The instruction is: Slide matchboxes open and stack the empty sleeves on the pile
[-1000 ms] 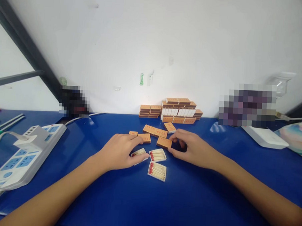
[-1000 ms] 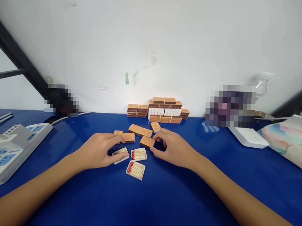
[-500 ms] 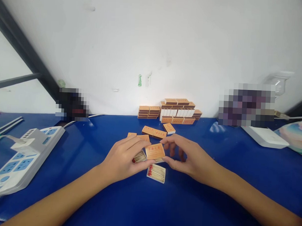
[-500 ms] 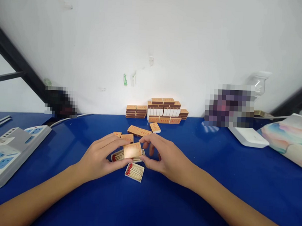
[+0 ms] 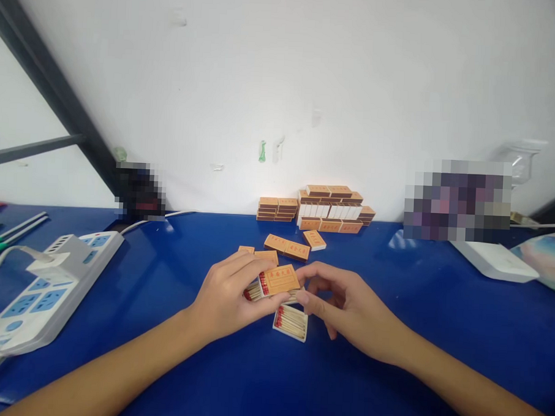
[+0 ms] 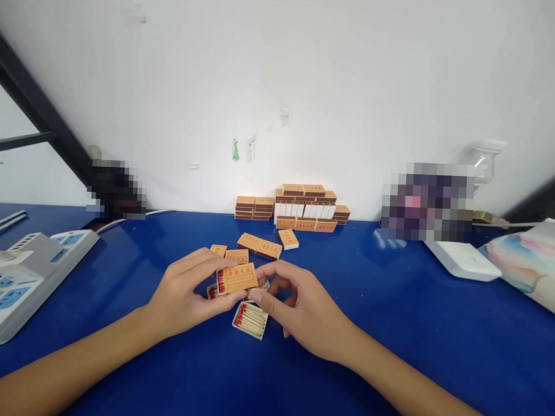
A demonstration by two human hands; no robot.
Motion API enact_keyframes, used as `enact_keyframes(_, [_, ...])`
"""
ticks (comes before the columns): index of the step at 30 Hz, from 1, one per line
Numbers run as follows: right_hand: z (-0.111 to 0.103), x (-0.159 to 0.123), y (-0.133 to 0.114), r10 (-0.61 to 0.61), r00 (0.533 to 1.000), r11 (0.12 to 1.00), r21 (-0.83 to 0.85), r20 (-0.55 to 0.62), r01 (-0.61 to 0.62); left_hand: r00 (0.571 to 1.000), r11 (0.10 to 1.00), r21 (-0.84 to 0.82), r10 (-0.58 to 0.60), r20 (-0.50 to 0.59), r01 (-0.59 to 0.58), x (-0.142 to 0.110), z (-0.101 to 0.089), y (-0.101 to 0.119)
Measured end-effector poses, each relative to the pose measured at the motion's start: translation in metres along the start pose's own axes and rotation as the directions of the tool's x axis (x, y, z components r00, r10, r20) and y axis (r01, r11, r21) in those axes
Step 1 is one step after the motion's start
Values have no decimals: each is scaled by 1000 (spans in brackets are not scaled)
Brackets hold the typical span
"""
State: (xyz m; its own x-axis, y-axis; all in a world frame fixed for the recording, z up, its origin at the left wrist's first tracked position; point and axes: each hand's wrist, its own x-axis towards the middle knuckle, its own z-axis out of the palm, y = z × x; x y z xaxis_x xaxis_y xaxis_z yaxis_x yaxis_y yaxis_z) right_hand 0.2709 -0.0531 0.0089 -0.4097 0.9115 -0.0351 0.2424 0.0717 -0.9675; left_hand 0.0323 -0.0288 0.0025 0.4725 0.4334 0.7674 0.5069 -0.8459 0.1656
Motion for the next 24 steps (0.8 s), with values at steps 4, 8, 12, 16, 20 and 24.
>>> enact_keyframes(4, [3,0,-1,7,1000,996,86,28,-10,999,999,-24,33,-3,-33,0,1,3])
enact_keyframes(8, [5,2,1,-17,998,996,87,-67,23,999,997,-54,48,19,-47,-4,2,3])
enact_keyframes(12, [2,3,2,-37,985,993,106,-166,55,1000,1000,-3,24,-1,-24,-5,1,0])
enact_keyframes(16, [-23,7,1,-85,948,995,19,-305,95,1000,998,62,-21,-12,22,-1,-2,-3])
enact_keyframes(20, [-85,21,9,-186,743,982,-105,-643,156,998,997,42,-58,-6,59,0,-1,-3])
enact_keyframes(24, [-148,40,28,-127,493,992,-112,-861,60,995,999,-40,33,94,-30,-4,1,3])
